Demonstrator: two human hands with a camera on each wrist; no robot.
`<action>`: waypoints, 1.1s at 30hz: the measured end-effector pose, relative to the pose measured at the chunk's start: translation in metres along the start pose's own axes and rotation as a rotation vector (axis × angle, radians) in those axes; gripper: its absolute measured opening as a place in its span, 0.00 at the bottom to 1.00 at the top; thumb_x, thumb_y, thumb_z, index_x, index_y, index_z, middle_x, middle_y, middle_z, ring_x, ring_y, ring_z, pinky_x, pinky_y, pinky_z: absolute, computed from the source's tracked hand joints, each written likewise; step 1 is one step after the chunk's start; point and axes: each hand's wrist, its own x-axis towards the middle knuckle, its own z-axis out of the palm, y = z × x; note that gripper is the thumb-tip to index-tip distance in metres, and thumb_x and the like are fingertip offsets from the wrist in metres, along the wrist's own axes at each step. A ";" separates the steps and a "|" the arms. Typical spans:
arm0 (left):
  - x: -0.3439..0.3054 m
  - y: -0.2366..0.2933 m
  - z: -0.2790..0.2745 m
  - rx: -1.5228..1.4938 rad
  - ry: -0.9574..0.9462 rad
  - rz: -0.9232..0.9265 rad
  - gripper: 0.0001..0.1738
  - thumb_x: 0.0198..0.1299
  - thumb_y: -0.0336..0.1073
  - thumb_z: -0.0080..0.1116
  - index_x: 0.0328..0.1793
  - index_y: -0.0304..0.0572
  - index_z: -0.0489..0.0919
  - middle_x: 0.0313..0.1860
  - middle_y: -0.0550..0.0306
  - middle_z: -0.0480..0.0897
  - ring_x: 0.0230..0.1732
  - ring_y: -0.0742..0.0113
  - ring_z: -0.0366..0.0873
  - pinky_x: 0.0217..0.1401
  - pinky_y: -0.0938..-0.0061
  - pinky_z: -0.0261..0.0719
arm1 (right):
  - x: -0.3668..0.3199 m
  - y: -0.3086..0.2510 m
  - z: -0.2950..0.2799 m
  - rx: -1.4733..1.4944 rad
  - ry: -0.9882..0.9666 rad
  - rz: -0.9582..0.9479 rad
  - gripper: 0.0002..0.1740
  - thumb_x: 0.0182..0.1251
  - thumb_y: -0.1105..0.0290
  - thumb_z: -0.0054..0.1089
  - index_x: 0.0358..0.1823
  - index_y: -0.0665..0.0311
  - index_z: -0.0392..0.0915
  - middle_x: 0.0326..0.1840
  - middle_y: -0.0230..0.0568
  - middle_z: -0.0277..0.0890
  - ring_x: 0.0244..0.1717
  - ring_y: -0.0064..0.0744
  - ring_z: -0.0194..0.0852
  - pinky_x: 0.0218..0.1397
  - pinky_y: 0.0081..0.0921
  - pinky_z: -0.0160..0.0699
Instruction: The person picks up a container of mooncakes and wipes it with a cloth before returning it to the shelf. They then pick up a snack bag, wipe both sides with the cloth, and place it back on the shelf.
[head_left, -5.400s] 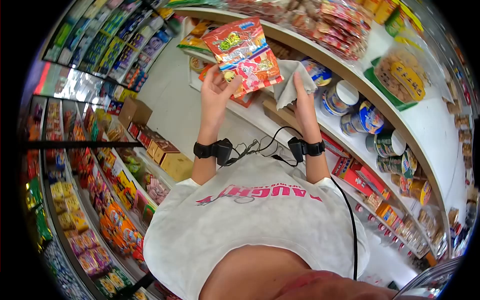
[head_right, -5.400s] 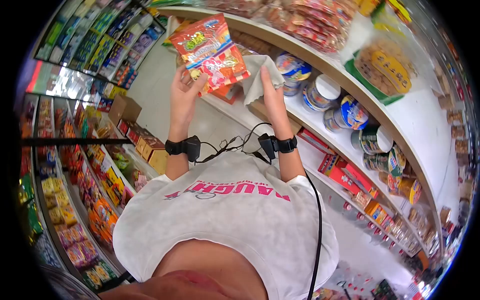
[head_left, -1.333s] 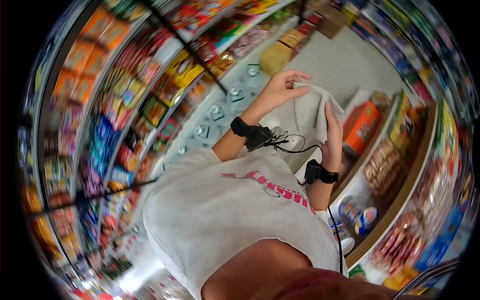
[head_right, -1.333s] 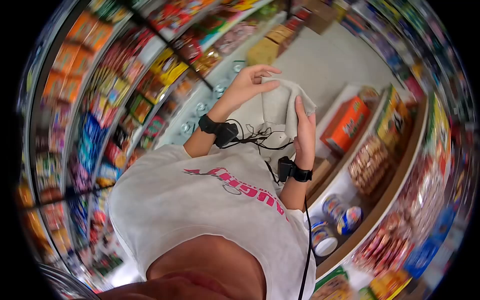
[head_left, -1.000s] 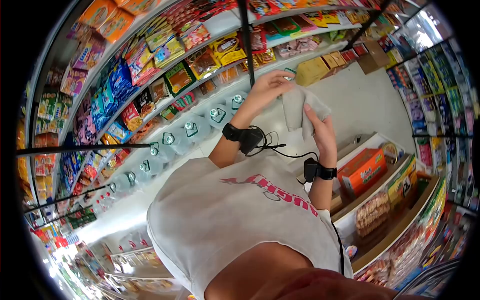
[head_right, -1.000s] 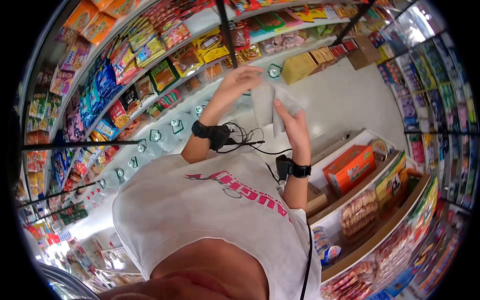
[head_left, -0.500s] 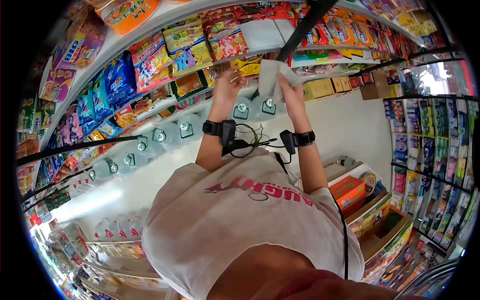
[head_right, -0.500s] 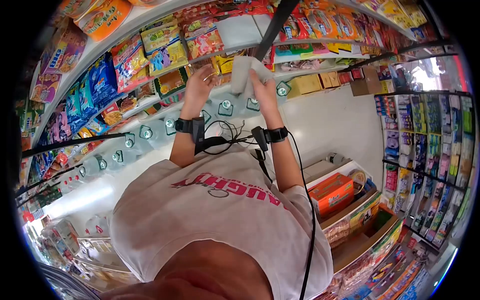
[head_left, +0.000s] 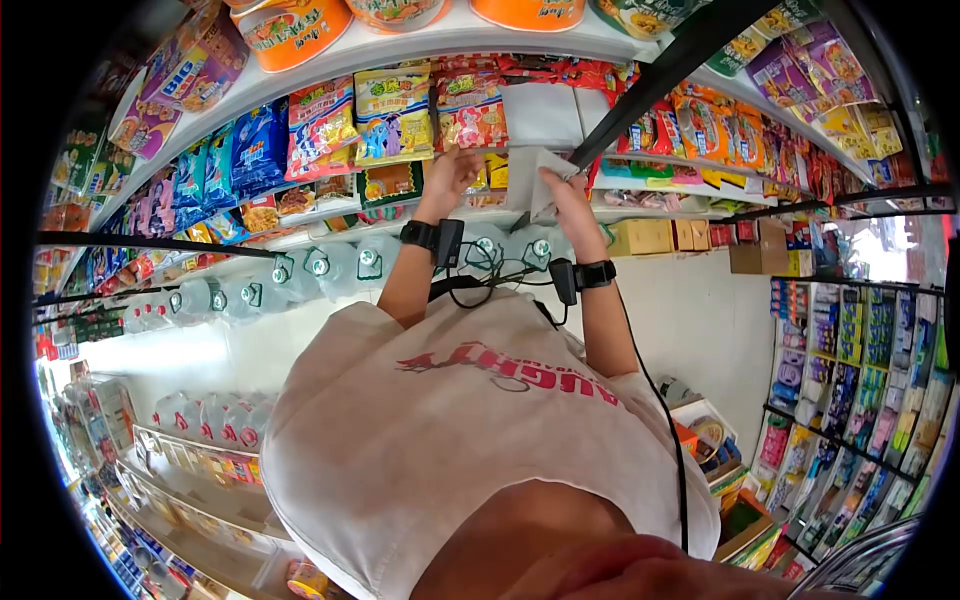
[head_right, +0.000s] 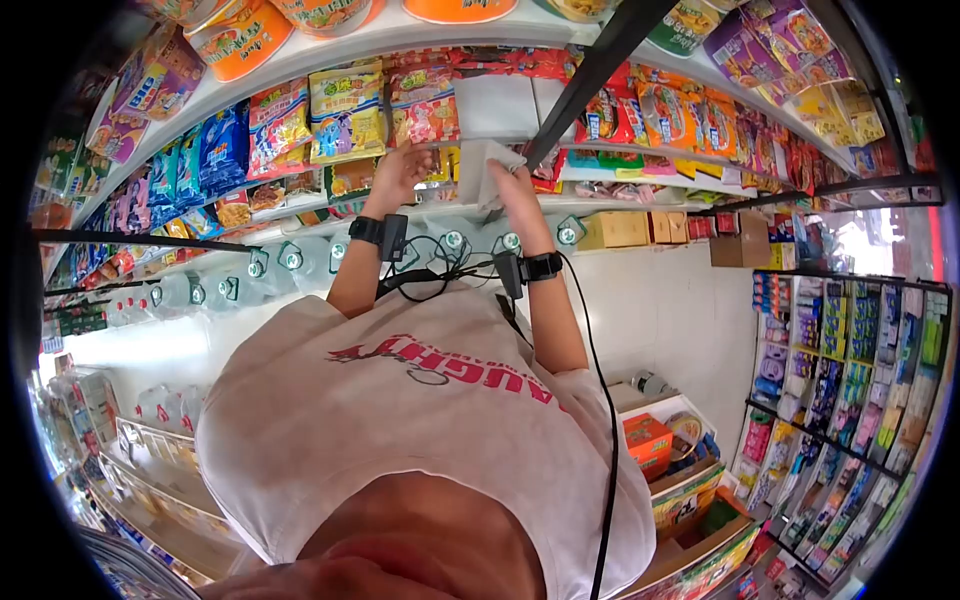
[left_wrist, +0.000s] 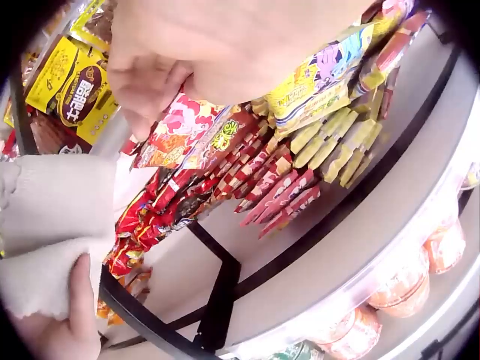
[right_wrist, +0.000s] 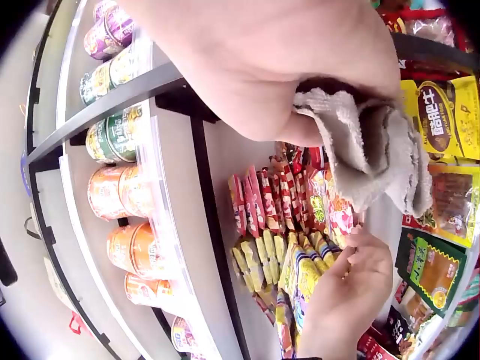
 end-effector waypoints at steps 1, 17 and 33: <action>-0.004 0.001 0.001 0.037 0.018 0.005 0.20 0.76 0.45 0.46 0.48 0.33 0.79 0.38 0.54 0.84 0.39 0.66 0.81 0.38 0.76 0.76 | 0.003 0.003 -0.002 0.005 0.007 0.052 0.20 0.68 0.67 0.62 0.59 0.65 0.76 0.53 0.35 0.79 0.52 0.27 0.78 0.51 0.26 0.76; -0.080 0.026 0.021 0.646 -0.150 -0.006 0.20 0.68 0.54 0.57 0.36 0.44 0.81 0.27 0.63 0.79 0.31 0.75 0.77 0.36 0.80 0.71 | -0.001 0.012 0.028 0.202 -0.097 -0.118 0.24 0.69 0.69 0.65 0.64 0.65 0.72 0.57 0.36 0.79 0.57 0.27 0.78 0.57 0.27 0.77; -0.087 0.004 0.080 0.133 -0.435 0.216 0.22 0.72 0.34 0.57 0.68 0.35 0.69 0.58 0.55 0.80 0.53 0.73 0.80 0.54 0.74 0.82 | -0.115 -0.016 0.009 -0.071 0.624 -0.203 0.26 0.80 0.53 0.47 0.58 0.72 0.78 0.46 0.35 0.81 0.49 0.20 0.75 0.56 0.21 0.73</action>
